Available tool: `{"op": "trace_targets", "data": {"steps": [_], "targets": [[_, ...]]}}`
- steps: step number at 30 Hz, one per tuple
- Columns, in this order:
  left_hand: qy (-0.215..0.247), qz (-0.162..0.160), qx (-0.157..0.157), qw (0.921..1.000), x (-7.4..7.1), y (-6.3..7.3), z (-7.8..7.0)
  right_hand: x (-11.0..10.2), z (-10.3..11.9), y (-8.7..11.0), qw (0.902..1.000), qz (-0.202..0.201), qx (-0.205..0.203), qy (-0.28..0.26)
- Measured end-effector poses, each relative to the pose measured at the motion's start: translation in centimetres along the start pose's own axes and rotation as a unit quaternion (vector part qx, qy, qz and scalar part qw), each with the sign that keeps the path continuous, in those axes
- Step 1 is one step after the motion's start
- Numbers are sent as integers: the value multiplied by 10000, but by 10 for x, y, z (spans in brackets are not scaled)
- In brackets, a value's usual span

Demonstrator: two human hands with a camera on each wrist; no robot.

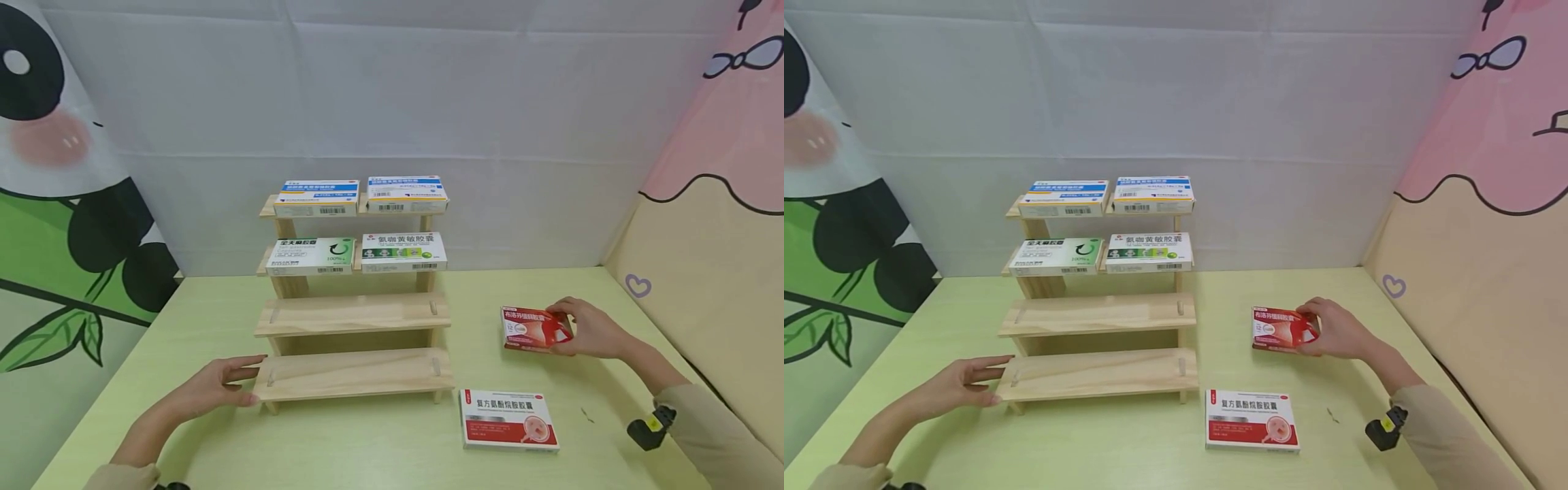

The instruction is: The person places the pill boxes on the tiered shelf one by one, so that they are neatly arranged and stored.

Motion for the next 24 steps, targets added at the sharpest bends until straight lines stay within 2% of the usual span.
{"op": "trace_targets", "data": {"steps": [24], "targets": [[-64, 16, -36, 10000, 1, -2, 1, -22, 64, -35, 9979, -147, -630, -50]]}}
Point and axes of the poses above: each hand's wrist, its own y-axis away from the middle knuckle, its own x-axis out of the palm, z = x × y, the point moved 10 cm from there along -y, towards the middle knuckle, and after that the axes turned 15 degrees about -z, right-handed, at the moved point
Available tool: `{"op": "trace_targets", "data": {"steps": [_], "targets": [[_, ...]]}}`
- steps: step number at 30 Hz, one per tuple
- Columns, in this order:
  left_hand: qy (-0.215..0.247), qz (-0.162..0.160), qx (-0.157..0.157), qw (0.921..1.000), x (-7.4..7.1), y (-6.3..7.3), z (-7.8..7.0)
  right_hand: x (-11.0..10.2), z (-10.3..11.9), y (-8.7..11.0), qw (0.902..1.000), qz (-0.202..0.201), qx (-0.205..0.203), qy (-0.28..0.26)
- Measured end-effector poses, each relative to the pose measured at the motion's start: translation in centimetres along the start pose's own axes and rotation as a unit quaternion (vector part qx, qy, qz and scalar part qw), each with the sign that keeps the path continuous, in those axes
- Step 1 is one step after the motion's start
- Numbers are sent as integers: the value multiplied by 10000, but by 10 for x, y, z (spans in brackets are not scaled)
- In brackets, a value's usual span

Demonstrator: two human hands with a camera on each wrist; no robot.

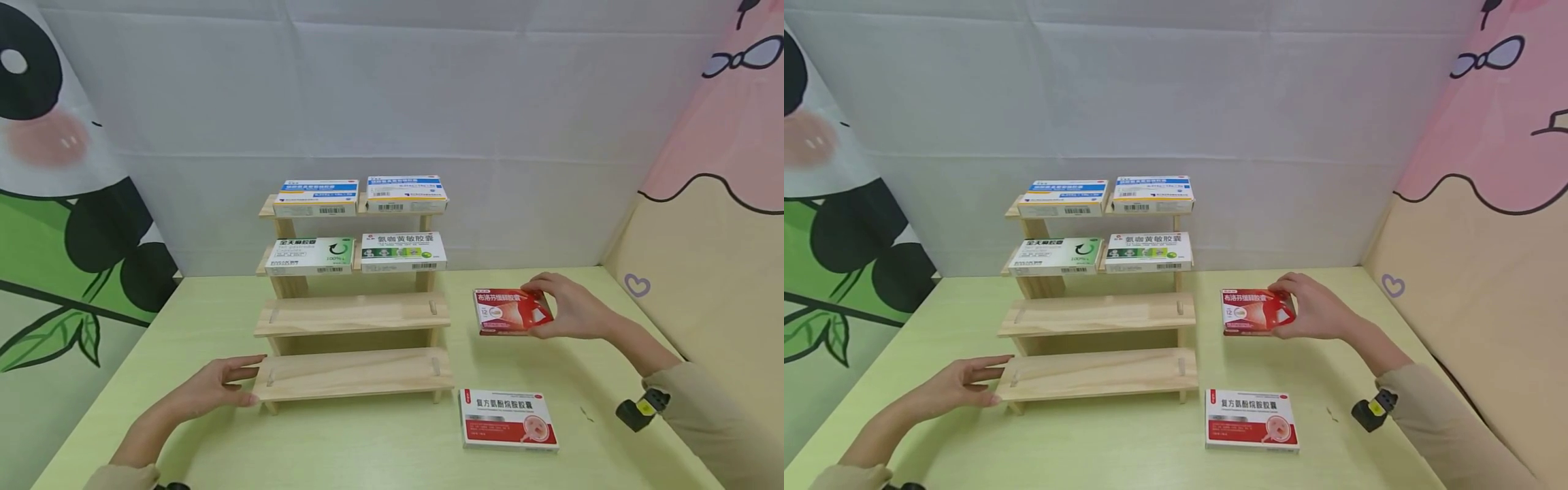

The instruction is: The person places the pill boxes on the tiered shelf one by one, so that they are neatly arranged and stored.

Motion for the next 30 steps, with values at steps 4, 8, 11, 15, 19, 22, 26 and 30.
{"op": "trace_targets", "data": {"steps": [4, 8, 11, 15, 19, 22, 26, 30], "targets": [[-202, -32, -15, 9998, -1, 0, 1, -1, 10, -7, 9999, -12, -110, -12], [-217, -30, -65, 9997, -1, 0, 1, 0, 20, -13, 9998, 23, -183, -48], [-219, -30, -82, 9997, -1, 0, 2, 1, 27, -17, 9998, 56, -196, -86], [-281, -55, -117, 9995, -1, -1, 4, 2, 35, -20, 9997, 81, -189, -138], [-299, -56, -96, 9995, -1, -2, 4, 4, 43, -22, 9997, 104, -187, -124], [-317, -37, -38, 9995, -1, -2, 3, 6, 49, -24, 9997, 96, -184, -116], [-324, -51, -88, 9994, -1, -1, 5, 9, 59, -28, 9997, 60, -189, -148], [-324, -53, -108, 9994, -1, -2, 5, 14, 71, -30, 9995, 27, -266, -157]]}}
Point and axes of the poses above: each hand's wrist, its own y-axis away from the middle knuckle, its own x-axis out of the palm, z = x × y, the point moved 10 cm from there along -y, towards the middle knuckle, and after that the axes turned 15 degrees about -z, right-handed, at the moved point
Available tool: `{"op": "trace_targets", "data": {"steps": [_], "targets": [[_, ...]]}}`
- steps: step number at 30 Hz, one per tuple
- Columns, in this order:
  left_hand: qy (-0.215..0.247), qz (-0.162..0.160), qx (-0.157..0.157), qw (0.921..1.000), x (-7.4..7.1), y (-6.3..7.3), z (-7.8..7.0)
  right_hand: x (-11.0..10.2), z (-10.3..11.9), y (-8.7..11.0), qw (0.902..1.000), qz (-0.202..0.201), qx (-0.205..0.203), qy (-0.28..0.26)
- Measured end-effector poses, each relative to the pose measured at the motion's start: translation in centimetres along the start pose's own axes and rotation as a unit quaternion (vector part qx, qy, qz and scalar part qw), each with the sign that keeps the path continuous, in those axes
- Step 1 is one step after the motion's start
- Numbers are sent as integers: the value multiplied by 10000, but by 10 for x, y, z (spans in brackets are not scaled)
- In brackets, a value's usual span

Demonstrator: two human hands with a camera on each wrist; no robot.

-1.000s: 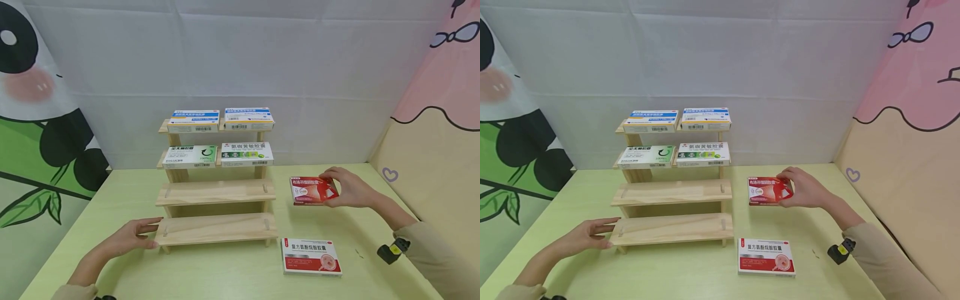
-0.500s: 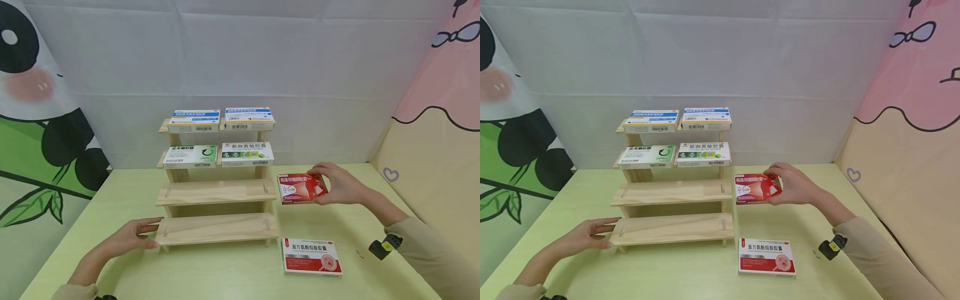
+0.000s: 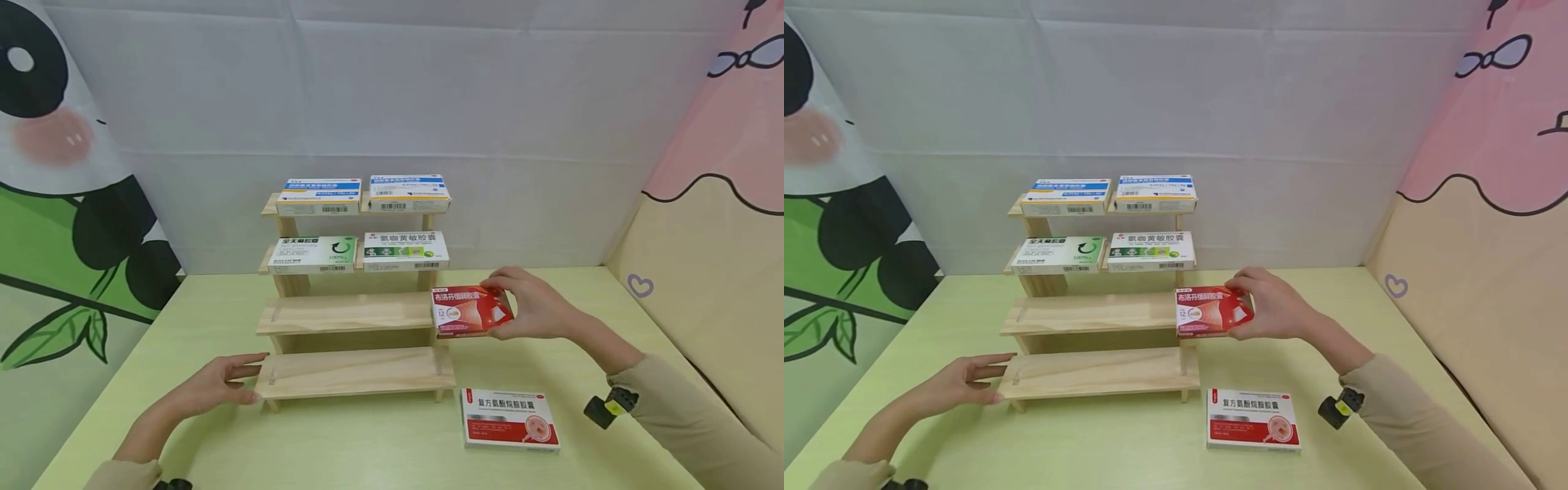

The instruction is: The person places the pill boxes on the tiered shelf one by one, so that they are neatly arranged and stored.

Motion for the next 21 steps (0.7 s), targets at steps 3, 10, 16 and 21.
{"op": "trace_targets", "data": {"steps": [3, 10, 16, 21], "targets": [[-10, 5, 55, 10000, 0, -1, -1, 5, 8, -3, 10000, -35, -84, 8], [16, -3, 60, 10000, -1, 0, 0, 18, 24, -12, 9999, -73, -81, -96], [99, -1, 52, 9999, 0, 0, 0, 31, 35, -18, 9995, -58, -13, -306], [168, -16, 61, 9998, -1, 1, -1, 41, 48, -21, 9991, -7, -67, -409]]}}
Point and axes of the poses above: each hand's wrist, its own y-axis away from the middle knuckle, its own x-axis out of the palm, z = x × y, the point moved 10 cm from there along -y, towards the middle knuckle, and after that the axes turned 15 degrees about -z, right-handed, at the moved point
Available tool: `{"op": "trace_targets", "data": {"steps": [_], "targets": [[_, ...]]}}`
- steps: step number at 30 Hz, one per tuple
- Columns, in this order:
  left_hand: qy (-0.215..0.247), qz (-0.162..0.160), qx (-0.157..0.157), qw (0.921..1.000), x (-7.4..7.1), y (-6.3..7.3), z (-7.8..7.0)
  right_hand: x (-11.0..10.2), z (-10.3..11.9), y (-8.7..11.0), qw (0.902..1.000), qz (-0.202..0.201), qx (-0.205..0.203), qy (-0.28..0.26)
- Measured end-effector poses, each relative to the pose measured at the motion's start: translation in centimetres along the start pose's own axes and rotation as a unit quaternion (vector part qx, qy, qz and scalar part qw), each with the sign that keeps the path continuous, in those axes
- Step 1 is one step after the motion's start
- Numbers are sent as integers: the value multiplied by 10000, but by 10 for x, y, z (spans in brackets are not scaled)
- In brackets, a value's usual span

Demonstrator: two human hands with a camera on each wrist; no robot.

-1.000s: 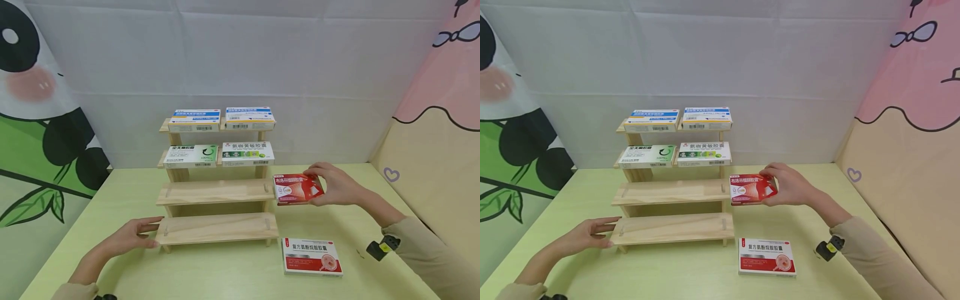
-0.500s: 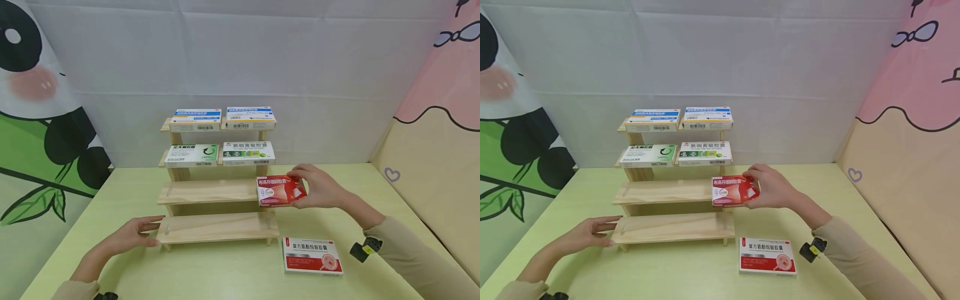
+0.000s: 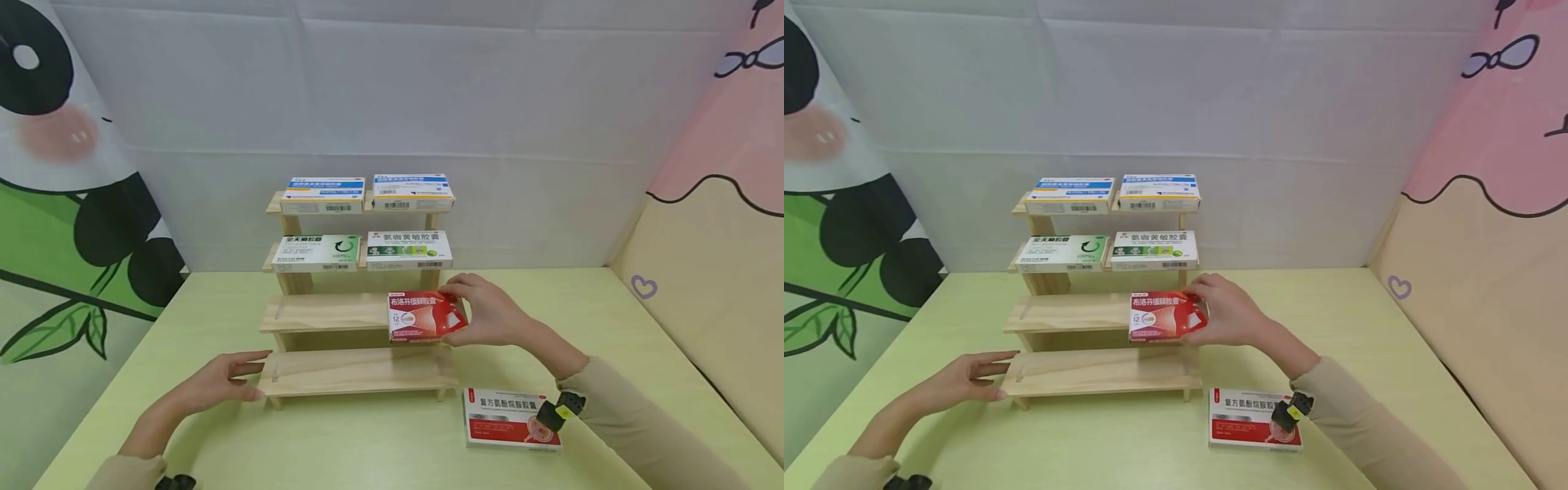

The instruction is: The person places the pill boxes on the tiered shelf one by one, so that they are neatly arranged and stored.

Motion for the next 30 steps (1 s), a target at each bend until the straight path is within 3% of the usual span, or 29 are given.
{"op": "trace_targets", "data": {"steps": [16, 24, 30], "targets": [[73, 33, 14, 10000, 1, -1, -2, 27, 32, -11, 9991, -171, -356, -136], [137, 34, -27, 9999, 2, -1, -1, 41, 56, -23, 9962, -239, -769, 321], [88, 22, -74, 9999, 1, 0, 2, 50, 67, -31, 9964, -220, -752, 313]]}}
Point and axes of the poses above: each hand's wrist, its own y-axis away from the middle knuckle, its own x-axis out of the palm, z = x × y, the point moved 10 cm from there along -y, towards the middle knuckle, and after that the axes turned 15 degrees about -z, right-handed, at the moved point
